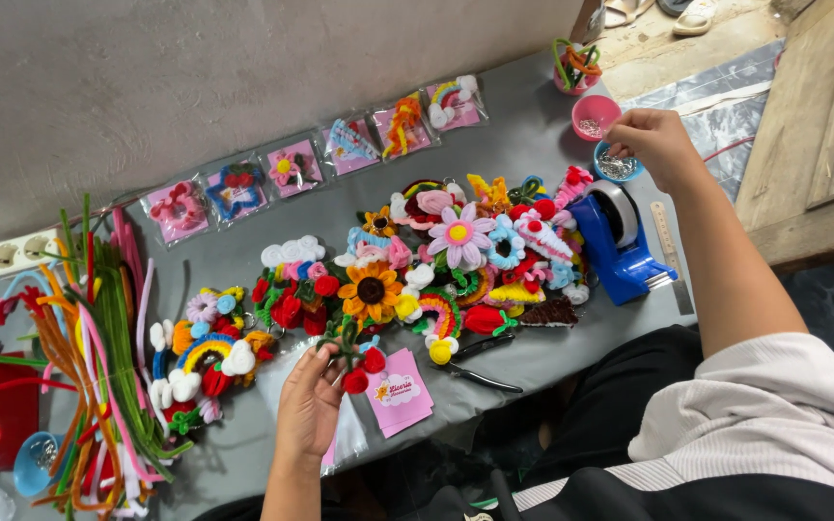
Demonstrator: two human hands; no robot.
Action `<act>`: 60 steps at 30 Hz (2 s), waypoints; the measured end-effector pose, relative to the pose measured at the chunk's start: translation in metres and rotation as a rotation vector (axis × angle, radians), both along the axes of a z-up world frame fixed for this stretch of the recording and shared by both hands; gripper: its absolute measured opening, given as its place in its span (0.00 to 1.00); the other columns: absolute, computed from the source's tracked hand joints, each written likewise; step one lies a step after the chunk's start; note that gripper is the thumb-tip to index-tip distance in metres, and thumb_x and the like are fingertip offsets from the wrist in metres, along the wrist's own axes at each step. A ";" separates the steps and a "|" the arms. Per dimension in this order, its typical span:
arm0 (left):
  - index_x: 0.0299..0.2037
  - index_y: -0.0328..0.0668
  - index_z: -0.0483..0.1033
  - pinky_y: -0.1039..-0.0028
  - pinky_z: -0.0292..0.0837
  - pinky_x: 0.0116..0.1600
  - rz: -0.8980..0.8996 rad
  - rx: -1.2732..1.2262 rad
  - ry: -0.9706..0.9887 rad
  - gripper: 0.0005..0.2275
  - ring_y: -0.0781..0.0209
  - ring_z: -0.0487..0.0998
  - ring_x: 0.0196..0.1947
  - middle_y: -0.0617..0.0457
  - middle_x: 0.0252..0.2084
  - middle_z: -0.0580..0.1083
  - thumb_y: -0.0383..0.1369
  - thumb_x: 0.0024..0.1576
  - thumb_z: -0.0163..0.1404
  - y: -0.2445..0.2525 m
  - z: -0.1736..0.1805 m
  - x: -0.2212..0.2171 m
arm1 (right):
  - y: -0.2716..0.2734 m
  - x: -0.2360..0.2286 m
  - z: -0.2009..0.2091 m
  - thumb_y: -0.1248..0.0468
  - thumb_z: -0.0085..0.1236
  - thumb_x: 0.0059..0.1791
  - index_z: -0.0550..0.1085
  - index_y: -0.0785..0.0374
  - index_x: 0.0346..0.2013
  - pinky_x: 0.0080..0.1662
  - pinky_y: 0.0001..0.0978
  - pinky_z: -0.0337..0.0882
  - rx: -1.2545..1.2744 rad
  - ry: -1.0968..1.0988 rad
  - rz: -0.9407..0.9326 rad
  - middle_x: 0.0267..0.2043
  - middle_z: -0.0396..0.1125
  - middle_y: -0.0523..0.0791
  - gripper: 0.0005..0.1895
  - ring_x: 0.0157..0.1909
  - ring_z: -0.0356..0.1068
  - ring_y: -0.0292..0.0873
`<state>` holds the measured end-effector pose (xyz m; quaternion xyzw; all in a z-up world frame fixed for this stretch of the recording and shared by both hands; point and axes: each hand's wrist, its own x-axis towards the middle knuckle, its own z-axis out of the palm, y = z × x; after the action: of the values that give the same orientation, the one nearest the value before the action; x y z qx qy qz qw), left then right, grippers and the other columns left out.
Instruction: The person attaches small red felt balls to a green leaf base, clips a wire using shears, and then places the finished flower craft into a plastic bag along with a card.
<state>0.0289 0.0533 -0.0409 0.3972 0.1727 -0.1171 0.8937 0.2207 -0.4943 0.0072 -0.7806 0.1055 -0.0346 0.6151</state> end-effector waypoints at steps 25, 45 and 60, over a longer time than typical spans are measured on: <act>0.41 0.35 0.80 0.69 0.82 0.41 0.105 1.028 -0.715 0.03 0.52 0.85 0.34 0.45 0.33 0.80 0.23 0.59 0.55 -0.084 0.154 -0.010 | 0.291 -0.168 0.115 0.73 0.63 0.45 0.81 0.64 0.29 0.36 0.28 0.71 -0.162 -0.474 0.501 0.26 0.71 0.44 0.03 0.27 0.68 0.39; 0.45 0.34 0.80 0.70 0.83 0.37 0.139 0.982 -0.788 0.06 0.52 0.85 0.34 0.44 0.35 0.81 0.24 0.59 0.56 -0.089 0.141 -0.014 | 0.309 -0.168 0.125 0.77 0.63 0.41 0.74 0.63 0.24 0.35 0.36 0.67 -0.836 -1.155 0.306 0.24 0.61 0.44 0.08 0.24 0.63 0.46; 0.43 0.39 0.81 0.77 0.79 0.34 0.368 1.553 -1.063 0.07 0.58 0.82 0.30 0.51 0.32 0.79 0.23 0.56 0.59 -0.095 0.136 -0.014 | 0.300 -0.171 0.103 0.73 0.62 0.46 0.79 0.64 0.28 0.33 0.30 0.68 -0.205 -0.558 0.376 0.24 0.70 0.44 0.02 0.24 0.65 0.40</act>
<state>0.0148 -0.0421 0.0954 0.8467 -0.1664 0.3678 0.3467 0.0492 -0.1943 0.1104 -0.8046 -0.2161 -0.1431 0.5342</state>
